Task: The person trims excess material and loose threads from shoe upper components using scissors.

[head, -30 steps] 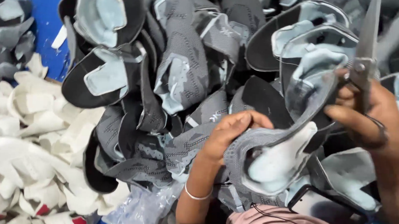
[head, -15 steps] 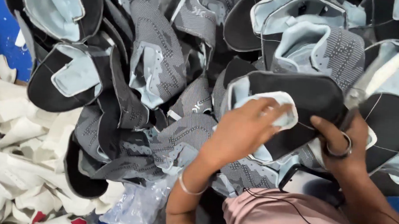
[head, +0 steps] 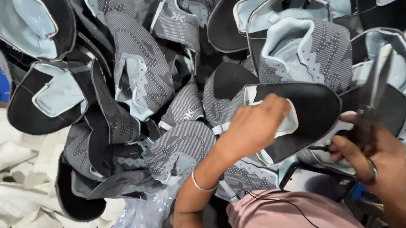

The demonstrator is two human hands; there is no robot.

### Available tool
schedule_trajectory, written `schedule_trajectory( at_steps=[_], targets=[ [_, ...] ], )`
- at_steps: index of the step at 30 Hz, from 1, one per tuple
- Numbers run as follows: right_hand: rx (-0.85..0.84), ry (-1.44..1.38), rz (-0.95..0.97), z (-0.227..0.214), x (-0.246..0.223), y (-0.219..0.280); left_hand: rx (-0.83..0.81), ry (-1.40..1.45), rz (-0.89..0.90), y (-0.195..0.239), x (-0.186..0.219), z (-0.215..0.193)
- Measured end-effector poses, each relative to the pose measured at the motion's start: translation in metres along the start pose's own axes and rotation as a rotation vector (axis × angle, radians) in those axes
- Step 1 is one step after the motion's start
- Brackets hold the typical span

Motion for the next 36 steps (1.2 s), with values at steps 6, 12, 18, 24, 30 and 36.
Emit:
schedule_trajectory(
  at_steps=[6,12,18,24,30,36],
  targets=[
    [-0.610,-0.668,0.080,-0.021,0.105,0.009,0.046,0.032,-0.033,0.003,-0.002,-0.004],
    [-1.135,-1.131,0.438,-0.002,0.144,0.021,0.024,-0.020,-0.018,0.001,0.000,-0.002],
    [-1.099,-1.183,0.602,0.007,0.169,0.022,0.028,-0.027,-0.013,0.002,0.002,0.002],
    [-0.810,-0.890,0.564,0.018,0.140,0.024,0.038,0.150,0.031,0.007,0.003,-0.009],
    [-0.622,-0.133,0.254,0.016,0.067,0.008,0.347,0.322,-0.111,0.033,0.005,-0.048],
    [-0.278,0.525,-0.400,0.056,-0.085,-0.022,0.181,0.524,-0.305,0.056,0.002,-0.049]
  ],
)
Point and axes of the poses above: each hand's wrist, its own y-axis away from the middle knuckle, its own z-axis out of the palm, x = y × z, the point moved 3 cm from there along -y, towards the middle knuckle, and after that the axes turned 2 degrees about -z, right-handed, at the moved point
